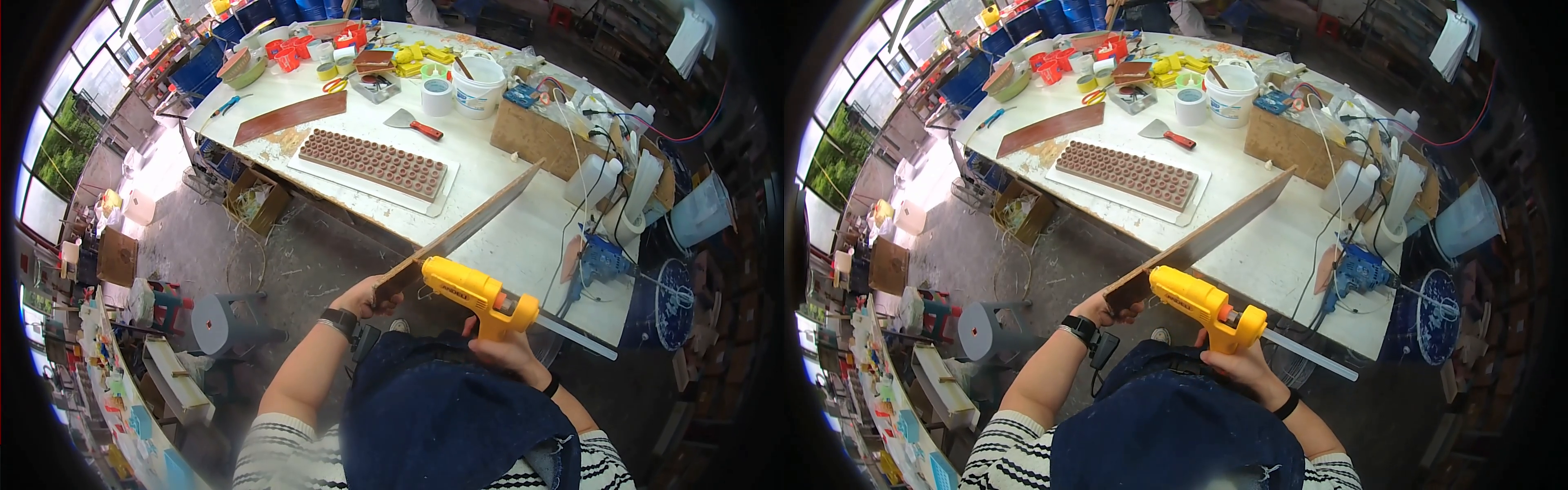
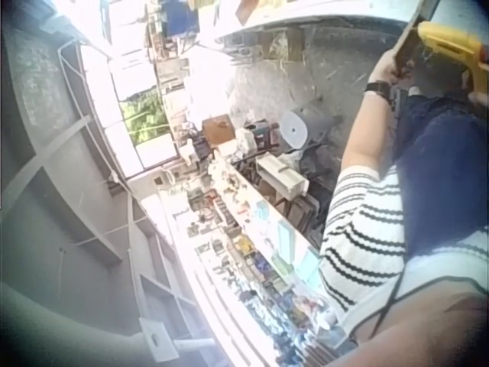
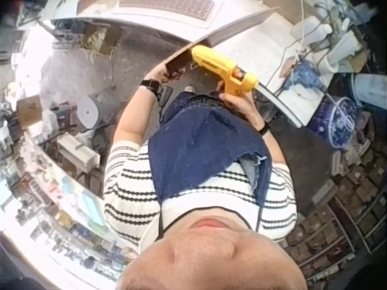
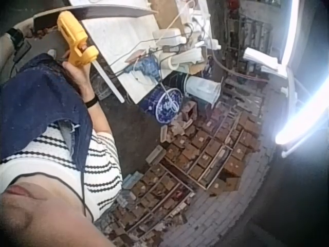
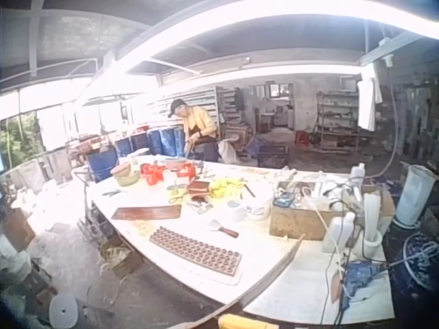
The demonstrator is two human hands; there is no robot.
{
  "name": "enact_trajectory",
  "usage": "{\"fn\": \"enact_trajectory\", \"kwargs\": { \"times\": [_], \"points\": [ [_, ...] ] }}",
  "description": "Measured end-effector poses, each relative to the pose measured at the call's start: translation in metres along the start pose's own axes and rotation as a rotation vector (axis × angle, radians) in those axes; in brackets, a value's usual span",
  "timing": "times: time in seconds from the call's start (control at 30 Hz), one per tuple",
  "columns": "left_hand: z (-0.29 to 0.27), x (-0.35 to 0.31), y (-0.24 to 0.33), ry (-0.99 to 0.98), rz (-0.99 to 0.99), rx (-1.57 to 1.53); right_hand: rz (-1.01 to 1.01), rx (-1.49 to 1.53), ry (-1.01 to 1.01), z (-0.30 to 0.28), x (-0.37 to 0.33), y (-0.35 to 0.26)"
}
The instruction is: Assembling wooden borders for a mold using a hot glue gun.
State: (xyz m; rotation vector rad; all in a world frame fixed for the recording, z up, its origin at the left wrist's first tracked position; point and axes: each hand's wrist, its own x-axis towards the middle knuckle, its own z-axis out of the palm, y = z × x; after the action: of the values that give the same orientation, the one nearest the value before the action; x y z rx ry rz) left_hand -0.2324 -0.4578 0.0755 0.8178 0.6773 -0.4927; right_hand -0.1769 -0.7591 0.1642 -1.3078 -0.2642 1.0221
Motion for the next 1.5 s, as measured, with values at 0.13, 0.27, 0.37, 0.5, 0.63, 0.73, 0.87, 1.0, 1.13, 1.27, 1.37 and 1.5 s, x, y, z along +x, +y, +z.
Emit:
{"fn": "enact_trajectory", "kwargs": {
  "times": [0.13, 0.27, 0.37, 0.5, 0.63, 0.73, 0.87, 1.0, 1.13, 1.27, 1.37, 1.5],
  "points": [
    [0.002, -0.003, 0.002, 0.010, -0.053, -0.065, -0.036, 0.046, 0.065, -0.002, 0.002, 0.004],
    [0.001, -0.004, 0.003, -0.038, -0.060, -0.094, -0.121, 0.056, 0.108, -0.008, 0.007, 0.015],
    [-0.002, -0.001, 0.001, -0.065, -0.071, -0.111, -0.036, 0.020, 0.069, -0.013, 0.005, 0.012],
    [0.001, -0.002, 0.001, -0.033, -0.044, -0.068, -0.154, -0.058, -0.124, 0.000, 0.000, -0.010],
    [0.010, -0.009, 0.003, 0.083, -0.019, -0.020, -0.173, -0.096, -0.205, 0.005, 0.002, -0.001],
    [0.013, -0.010, 0.004, 0.074, -0.007, 0.020, -0.158, -0.104, -0.201, 0.007, 0.003, -0.003],
    [0.010, -0.009, 0.002, 0.049, -0.003, 0.002, -0.173, -0.138, -0.178, 0.007, 0.003, -0.002],
    [-0.003, 0.001, -0.004, 0.041, -0.003, 0.028, -0.109, -0.026, -0.071, 0.008, 0.000, -0.008],
    [-0.010, 0.006, -0.005, -0.008, -0.006, 0.002, -0.096, -0.034, 0.034, 0.000, 0.003, -0.001],
    [-0.005, -0.001, 0.000, -0.125, -0.069, -0.144, -0.090, 0.042, 0.068, -0.010, 0.006, 0.005],
    [0.000, -0.006, 0.002, -0.079, -0.061, -0.123, -0.099, 0.041, 0.100, -0.011, 0.006, 0.002],
    [0.001, -0.007, 0.004, -0.108, -0.073, -0.122, -0.115, 0.019, 0.122, -0.016, 0.010, 0.005]
  ]
}}
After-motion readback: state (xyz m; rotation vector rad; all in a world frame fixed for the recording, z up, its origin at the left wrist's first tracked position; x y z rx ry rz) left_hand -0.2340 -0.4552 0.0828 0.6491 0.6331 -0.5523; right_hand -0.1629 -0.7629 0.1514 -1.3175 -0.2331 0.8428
